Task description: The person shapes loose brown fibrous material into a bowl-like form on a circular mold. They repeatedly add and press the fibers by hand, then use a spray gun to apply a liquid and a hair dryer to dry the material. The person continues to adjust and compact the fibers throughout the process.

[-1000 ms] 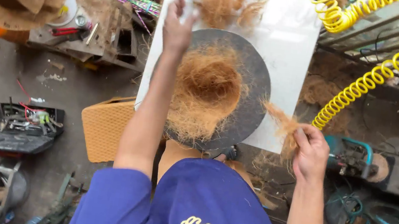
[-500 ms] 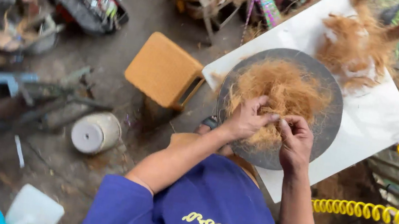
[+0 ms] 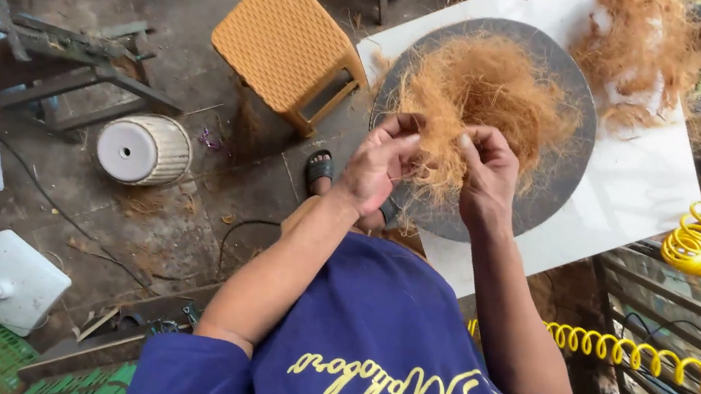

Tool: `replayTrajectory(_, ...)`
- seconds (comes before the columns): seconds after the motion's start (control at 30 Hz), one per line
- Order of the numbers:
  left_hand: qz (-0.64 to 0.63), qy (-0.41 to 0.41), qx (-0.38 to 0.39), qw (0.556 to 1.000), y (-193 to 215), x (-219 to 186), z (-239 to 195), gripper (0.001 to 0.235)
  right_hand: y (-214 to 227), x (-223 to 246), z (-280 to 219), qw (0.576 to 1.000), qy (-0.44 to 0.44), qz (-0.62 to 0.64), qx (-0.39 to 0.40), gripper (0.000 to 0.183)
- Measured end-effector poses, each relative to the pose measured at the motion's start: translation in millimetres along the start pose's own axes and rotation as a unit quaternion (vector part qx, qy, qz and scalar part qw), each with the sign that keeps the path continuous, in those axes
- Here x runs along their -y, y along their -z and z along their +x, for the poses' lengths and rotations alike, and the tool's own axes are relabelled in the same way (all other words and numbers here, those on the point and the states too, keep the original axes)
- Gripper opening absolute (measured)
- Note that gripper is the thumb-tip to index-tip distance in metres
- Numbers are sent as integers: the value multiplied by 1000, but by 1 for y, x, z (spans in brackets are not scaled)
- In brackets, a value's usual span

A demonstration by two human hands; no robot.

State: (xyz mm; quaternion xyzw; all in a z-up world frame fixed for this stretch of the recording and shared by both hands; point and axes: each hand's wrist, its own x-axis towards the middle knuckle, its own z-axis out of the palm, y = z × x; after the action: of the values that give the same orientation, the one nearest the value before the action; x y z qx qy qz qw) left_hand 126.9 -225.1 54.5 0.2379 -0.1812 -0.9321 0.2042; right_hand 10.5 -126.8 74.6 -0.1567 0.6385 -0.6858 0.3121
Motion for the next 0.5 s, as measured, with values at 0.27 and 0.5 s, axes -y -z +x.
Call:
replayTrajectory(0.27,352,-187,-74,914,8,-10,16,10,-15,9,1,983,137,-125,9,3)
replayTrajectory(0.5,322,-191,-55,926,16,-43,8,8,-21,15,10,988,133,-81,17,4)
